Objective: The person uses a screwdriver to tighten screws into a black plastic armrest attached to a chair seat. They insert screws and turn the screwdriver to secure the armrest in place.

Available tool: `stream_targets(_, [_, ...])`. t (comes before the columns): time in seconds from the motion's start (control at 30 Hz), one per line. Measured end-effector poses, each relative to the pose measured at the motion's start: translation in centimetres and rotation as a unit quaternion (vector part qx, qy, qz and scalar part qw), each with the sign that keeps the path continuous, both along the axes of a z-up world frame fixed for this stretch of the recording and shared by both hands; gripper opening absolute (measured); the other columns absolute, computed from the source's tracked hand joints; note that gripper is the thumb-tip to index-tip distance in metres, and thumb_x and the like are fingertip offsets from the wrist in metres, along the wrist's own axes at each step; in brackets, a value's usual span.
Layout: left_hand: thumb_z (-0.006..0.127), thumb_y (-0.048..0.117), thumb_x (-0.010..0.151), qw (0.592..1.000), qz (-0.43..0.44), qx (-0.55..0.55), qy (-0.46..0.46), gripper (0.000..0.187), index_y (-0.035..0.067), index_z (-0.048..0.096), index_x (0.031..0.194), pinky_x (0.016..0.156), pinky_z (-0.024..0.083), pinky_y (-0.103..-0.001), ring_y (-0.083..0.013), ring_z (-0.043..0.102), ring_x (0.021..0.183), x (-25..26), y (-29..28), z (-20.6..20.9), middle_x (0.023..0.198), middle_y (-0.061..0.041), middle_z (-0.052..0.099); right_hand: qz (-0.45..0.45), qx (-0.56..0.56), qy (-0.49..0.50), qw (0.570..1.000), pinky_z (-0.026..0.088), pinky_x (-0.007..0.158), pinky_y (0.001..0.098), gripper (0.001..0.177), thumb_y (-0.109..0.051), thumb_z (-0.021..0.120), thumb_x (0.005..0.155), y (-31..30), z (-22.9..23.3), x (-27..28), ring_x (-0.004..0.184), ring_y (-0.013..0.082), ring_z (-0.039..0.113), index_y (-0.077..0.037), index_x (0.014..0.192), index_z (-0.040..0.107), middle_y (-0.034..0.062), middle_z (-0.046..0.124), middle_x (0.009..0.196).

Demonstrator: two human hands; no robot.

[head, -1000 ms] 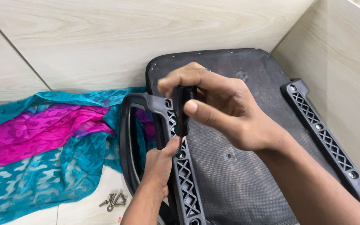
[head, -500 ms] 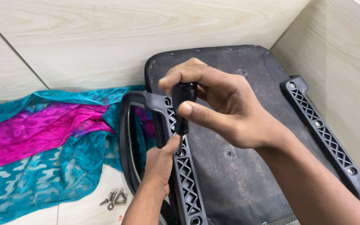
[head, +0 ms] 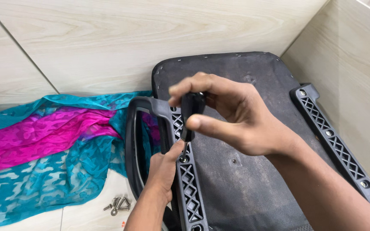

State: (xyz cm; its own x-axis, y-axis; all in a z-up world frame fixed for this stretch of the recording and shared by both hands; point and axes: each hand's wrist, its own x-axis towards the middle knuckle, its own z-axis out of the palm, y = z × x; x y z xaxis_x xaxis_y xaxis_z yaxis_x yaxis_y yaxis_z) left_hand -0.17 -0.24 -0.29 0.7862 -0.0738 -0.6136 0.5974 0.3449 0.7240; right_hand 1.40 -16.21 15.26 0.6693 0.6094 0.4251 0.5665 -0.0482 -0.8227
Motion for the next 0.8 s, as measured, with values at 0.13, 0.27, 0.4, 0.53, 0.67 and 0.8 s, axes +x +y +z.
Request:
stream_targets(0.13, [0.072, 0.043, 0.077, 1.0, 0.006, -0.011, 0.009, 0.061, -0.013, 0.072, 0.1, 0.07, 0.06, -0.04, -0.0273, 0.075, 0.077, -0.1, -0.1, 0.3, 0.092, -0.021, 0.077, -0.017, 0.02, 0.095, 0.995, 0.052, 0.118, 0.0402, 0.044, -0.018, 0.06, 0.104, 0.0, 0.4, 0.0, 0.136, 0.02, 0.063, -0.007, 0.146, 0.051, 0.0095, 0.069, 0.135])
stream_targets(0.27, [0.072, 0.042, 0.078, 1.0, 0.01, -0.009, 0.004, 0.059, -0.012, 0.072, 0.1, 0.069, 0.061, -0.04, -0.0272, 0.075, 0.076, -0.1, -0.1, 0.1, 0.091, -0.02, 0.077, 0.015, 0.001, 0.035, 0.999, 0.054, 0.118, 0.0421, 0.047, -0.011, 0.061, 0.109, -0.7, 0.5, 0.6, 0.138, 0.0237, 0.066, -0.004, 0.154, 0.05, 0.0151, 0.069, 0.139])
stream_targets(0.4, [0.071, 0.04, 0.079, 0.999, 0.017, -0.022, -0.018, 0.055, -0.011, 0.073, 0.099, 0.065, 0.059, -0.04, -0.0263, 0.073, 0.072, -0.3, -0.2, -0.3, 0.086, -0.018, 0.076, 0.033, -0.008, 0.01, 0.999, 0.059, 0.111, 0.0384, 0.044, -0.005, 0.068, 0.105, -0.8, 0.2, 0.9, 0.126, 0.0208, 0.07, -0.005, 0.148, 0.058, 0.0126, 0.07, 0.132])
stream_targets(0.53, [0.071, 0.039, 0.08, 0.999, 0.027, -0.038, -0.028, 0.05, -0.009, 0.073, 0.095, 0.06, 0.056, -0.04, -0.0237, 0.07, 0.068, -0.4, -0.3, -0.5, 0.084, -0.015, 0.074, -0.038, -0.083, -0.106, 0.99, 0.063, 0.091, 0.032, 0.041, -0.008, 0.08, 0.09, 0.1, 0.3, 1.1, 0.114, 0.0173, 0.068, -0.01, 0.128, 0.066, 0.0077, 0.072, 0.122])
stream_targets(0.67, [0.069, 0.04, 0.079, 0.999, 0.023, -0.037, -0.016, 0.047, -0.005, 0.075, 0.09, 0.059, 0.057, -0.038, -0.0225, 0.071, 0.066, -0.6, -0.2, 0.0, 0.081, -0.015, 0.074, 0.009, -0.056, -0.048, 0.997, 0.06, 0.107, 0.0354, 0.041, -0.005, 0.063, 0.099, 0.2, 0.8, 0.1, 0.128, 0.0198, 0.064, -0.009, 0.14, 0.057, 0.0101, 0.066, 0.134])
stream_targets(0.8, [0.07, 0.041, 0.081, 1.0, 0.008, -0.015, -0.021, 0.046, -0.005, 0.073, 0.085, 0.053, 0.054, -0.038, -0.0228, 0.066, 0.06, -0.6, -0.3, 0.0, 0.075, -0.014, 0.07, 0.052, -0.015, 0.013, 0.998, 0.054, 0.115, 0.0363, 0.043, -0.006, 0.056, 0.106, 0.0, 0.9, -0.2, 0.135, 0.0198, 0.065, -0.008, 0.148, 0.049, 0.0097, 0.059, 0.149])
